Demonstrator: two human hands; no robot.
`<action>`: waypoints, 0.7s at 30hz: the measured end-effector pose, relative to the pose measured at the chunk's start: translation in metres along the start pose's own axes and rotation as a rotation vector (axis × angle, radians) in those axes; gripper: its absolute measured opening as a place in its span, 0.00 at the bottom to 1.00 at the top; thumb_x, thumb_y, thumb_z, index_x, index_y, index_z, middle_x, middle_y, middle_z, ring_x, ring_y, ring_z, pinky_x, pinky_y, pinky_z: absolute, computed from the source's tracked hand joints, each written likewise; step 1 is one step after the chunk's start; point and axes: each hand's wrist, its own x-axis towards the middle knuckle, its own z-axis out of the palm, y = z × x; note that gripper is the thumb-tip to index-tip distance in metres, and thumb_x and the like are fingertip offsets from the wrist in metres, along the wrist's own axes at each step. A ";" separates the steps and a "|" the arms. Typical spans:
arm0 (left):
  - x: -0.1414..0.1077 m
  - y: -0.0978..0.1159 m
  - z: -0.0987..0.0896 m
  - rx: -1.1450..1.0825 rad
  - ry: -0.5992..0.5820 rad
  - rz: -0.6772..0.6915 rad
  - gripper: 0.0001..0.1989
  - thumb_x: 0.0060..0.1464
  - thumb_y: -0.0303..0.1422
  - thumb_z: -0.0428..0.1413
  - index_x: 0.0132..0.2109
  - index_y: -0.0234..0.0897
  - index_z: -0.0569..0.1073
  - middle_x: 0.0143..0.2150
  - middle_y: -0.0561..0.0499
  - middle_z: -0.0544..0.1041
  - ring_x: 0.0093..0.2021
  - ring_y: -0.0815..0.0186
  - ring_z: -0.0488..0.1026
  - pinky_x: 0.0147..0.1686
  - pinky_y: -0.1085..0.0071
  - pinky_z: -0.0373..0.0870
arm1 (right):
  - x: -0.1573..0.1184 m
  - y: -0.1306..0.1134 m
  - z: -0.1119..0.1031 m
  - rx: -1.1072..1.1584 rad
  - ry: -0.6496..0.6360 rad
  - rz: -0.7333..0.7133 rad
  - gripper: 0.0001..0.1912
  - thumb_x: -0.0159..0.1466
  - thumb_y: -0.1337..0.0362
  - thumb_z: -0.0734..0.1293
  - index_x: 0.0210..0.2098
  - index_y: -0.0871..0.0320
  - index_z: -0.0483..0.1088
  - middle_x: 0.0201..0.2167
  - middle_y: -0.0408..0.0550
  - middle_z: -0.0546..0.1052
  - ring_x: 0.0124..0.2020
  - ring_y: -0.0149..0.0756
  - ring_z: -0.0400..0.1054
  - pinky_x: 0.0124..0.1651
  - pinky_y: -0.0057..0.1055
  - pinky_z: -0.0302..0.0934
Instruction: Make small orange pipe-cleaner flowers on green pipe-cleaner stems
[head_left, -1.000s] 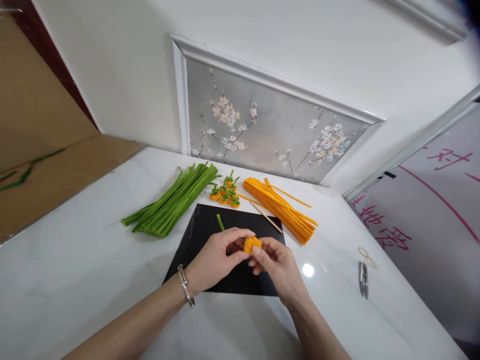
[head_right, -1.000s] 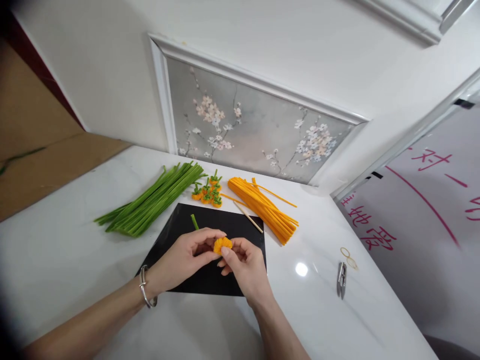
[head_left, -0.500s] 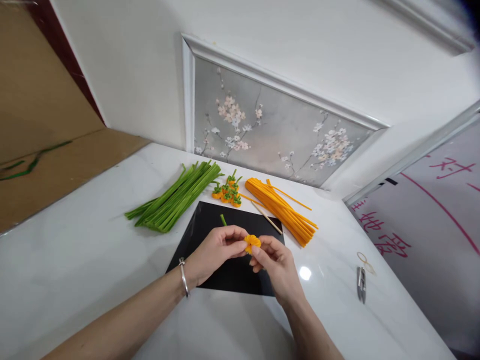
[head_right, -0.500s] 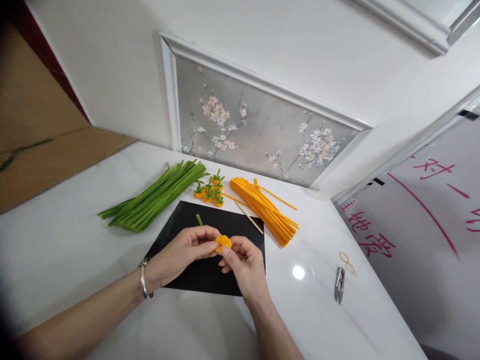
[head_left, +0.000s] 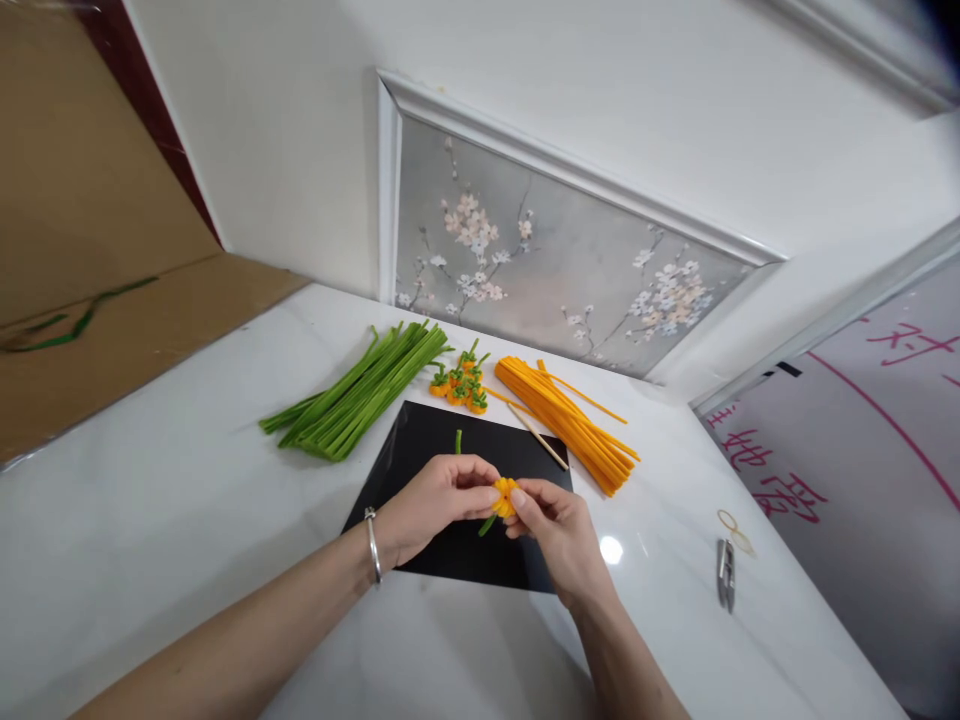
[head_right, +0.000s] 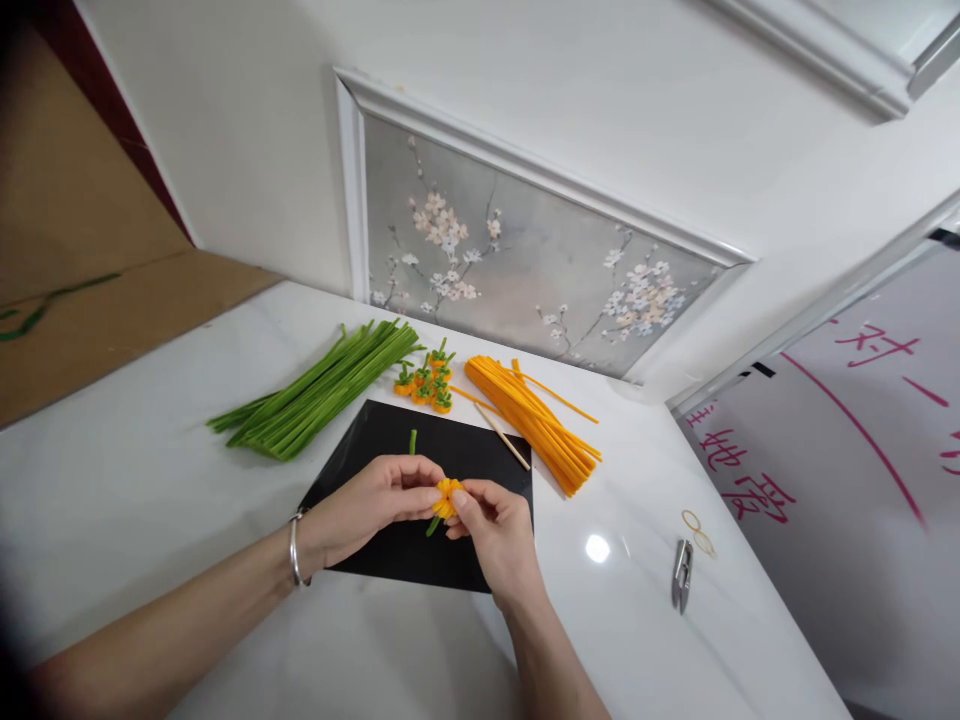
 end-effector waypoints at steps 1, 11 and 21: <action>0.000 0.000 -0.001 -0.010 -0.005 -0.015 0.06 0.49 0.30 0.60 0.35 0.32 0.74 0.28 0.53 0.74 0.27 0.73 0.68 0.29 0.76 0.63 | 0.000 0.001 0.000 0.008 0.004 0.005 0.18 0.55 0.52 0.72 0.35 0.62 0.76 0.24 0.44 0.75 0.25 0.29 0.68 0.29 0.26 0.67; 0.000 0.000 0.001 0.080 0.010 0.118 0.06 0.52 0.29 0.56 0.38 0.32 0.76 0.33 0.50 0.76 0.32 0.69 0.70 0.35 0.71 0.67 | 0.003 0.005 0.004 0.064 0.039 -0.024 0.15 0.55 0.54 0.73 0.35 0.59 0.75 0.27 0.44 0.76 0.27 0.30 0.68 0.29 0.26 0.67; -0.005 0.009 0.006 0.542 0.045 0.417 0.09 0.53 0.24 0.51 0.38 0.36 0.75 0.36 0.52 0.77 0.36 0.67 0.72 0.36 0.73 0.68 | -0.003 -0.010 -0.005 -0.282 0.045 -0.345 0.07 0.58 0.60 0.70 0.34 0.57 0.74 0.31 0.46 0.74 0.33 0.34 0.68 0.34 0.29 0.64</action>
